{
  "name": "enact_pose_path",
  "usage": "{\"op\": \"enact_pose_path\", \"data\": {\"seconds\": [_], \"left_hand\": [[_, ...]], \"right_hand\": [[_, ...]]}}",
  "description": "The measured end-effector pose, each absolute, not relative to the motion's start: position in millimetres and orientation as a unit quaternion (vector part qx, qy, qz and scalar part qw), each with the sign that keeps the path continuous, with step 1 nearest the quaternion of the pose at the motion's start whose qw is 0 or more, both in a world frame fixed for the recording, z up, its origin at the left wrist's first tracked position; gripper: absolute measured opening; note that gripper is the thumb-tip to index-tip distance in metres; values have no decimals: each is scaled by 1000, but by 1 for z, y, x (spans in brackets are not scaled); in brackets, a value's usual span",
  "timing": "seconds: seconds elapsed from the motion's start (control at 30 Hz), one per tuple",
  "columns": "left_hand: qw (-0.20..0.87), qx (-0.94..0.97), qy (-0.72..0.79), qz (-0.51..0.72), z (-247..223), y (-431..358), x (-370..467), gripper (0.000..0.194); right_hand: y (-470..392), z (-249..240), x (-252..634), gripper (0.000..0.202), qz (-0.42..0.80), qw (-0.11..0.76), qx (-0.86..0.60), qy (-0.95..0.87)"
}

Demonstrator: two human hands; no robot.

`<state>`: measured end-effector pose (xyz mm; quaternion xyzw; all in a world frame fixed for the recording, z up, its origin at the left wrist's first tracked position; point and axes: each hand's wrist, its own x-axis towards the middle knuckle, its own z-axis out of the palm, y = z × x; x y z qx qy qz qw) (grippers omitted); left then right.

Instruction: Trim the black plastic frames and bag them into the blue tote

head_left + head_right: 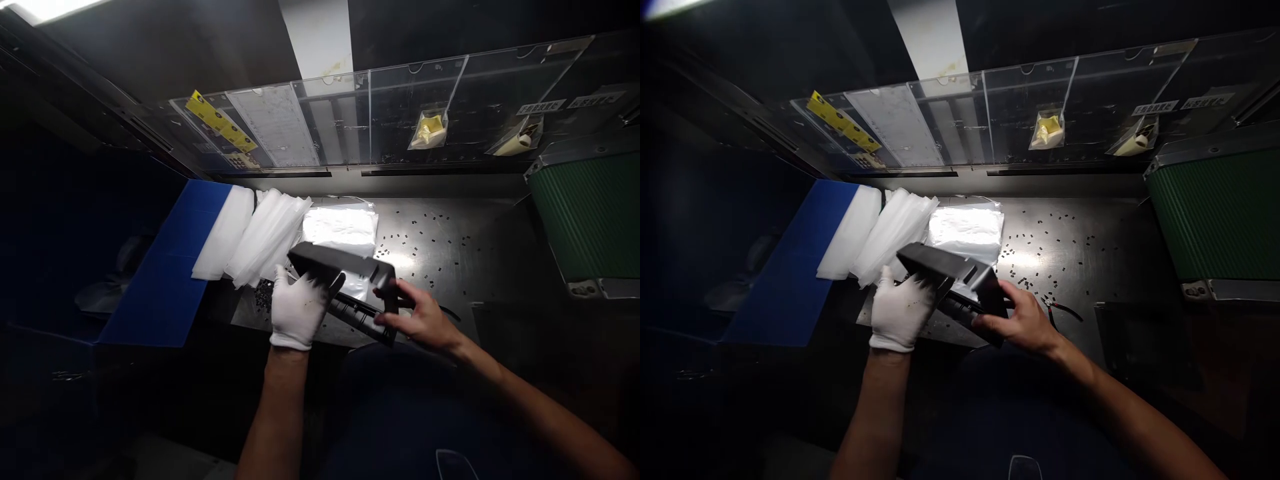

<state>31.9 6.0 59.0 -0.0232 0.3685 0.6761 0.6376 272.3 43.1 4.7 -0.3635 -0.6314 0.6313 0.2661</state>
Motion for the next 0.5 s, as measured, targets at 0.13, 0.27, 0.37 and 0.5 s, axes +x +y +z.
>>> {"op": "enact_pose_path", "data": {"seconds": [0.13, 0.27, 0.37, 0.5], "left_hand": [[648, 48, 444, 617, 79, -1, 24, 66], [504, 84, 543, 666, 94, -12, -2, 45], [405, 49, 617, 673, 91, -9, -15, 44], [488, -15, 633, 600, 77, -6, -6, 53]], "right_hand": [[70, 4, 281, 44, 739, 304, -447, -402], [86, 3, 303, 36, 792, 328, -455, -239], [86, 4, 314, 42, 835, 305, -433, -148], [77, 3, 315, 53, 884, 248, -388, -82]]}}
